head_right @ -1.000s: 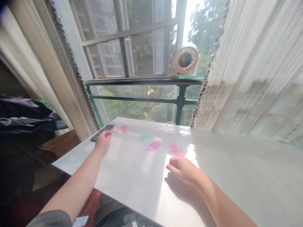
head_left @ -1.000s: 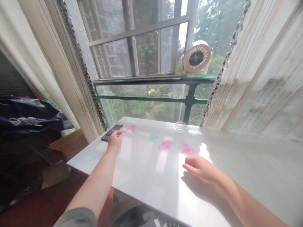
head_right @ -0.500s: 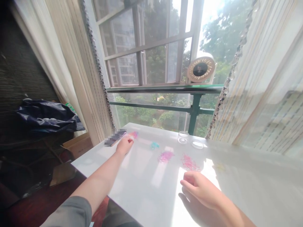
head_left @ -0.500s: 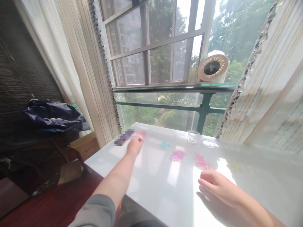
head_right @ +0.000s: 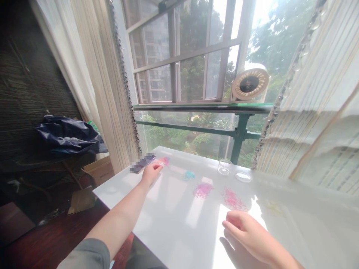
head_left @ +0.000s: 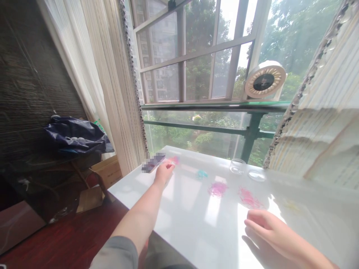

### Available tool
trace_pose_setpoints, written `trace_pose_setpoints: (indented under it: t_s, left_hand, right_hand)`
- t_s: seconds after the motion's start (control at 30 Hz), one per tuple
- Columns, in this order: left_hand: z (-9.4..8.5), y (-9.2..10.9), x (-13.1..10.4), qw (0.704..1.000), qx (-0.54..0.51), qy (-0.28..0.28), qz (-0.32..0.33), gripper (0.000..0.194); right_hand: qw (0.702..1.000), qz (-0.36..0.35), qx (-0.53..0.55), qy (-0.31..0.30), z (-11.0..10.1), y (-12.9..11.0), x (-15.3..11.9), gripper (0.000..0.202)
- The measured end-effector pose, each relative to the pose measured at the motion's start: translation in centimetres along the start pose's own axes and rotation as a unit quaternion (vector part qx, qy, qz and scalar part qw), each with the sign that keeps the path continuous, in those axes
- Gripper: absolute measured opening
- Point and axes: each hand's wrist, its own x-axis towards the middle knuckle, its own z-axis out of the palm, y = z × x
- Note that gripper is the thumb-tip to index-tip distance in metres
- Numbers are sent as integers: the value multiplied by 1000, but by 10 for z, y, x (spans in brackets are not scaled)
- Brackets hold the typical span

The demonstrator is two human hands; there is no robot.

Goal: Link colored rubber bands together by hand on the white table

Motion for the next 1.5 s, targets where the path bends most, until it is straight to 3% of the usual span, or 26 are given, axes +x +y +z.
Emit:
trace_pose_setpoints:
  t_s: [0.23, 0.4, 0.63, 0.77, 0.87, 1.03, 1.2, 1.33, 1.5]
  left_hand:
    - [0, 1, -1, 999, -41, 6, -8, 18]
    - [-1, 4, -3, 998, -68, 5, -9, 17]
    - [-1, 15, -10, 996, -91, 4, 7, 10]
    - [5, 37, -22, 993, -104, -34, 46, 10]
    - [13, 66, -37, 983, -99, -111, 111, 13]
    - [34, 126, -75, 939, -60, -232, 248, 16]
    - [59, 170, -113, 891, -88, -314, 316, 15]
    - [71, 177, -131, 896, -110, -317, 291, 14]
    - [74, 162, -141, 900, -102, -319, 279, 12]
  right_hand:
    - [999, -1, 9, 38, 5, 2, 0, 41]
    - [995, 3, -7, 97, 11, 2, -1, 40]
    - [999, -2, 23, 31, -1, -4, -2, 40]
    - [1000, 2, 15, 10, -3, -6, -1, 38]
    - [1000, 2, 11, 6, -3, -8, -1, 36]
    - [1000, 1, 22, 10, -6, -14, -3, 32]
    - [996, -10, 89, 22, -9, -15, -3, 30]
    - [983, -27, 177, 35, -10, -10, 0, 29]
    - [970, -18, 233, 64, -11, -10, 0, 26]
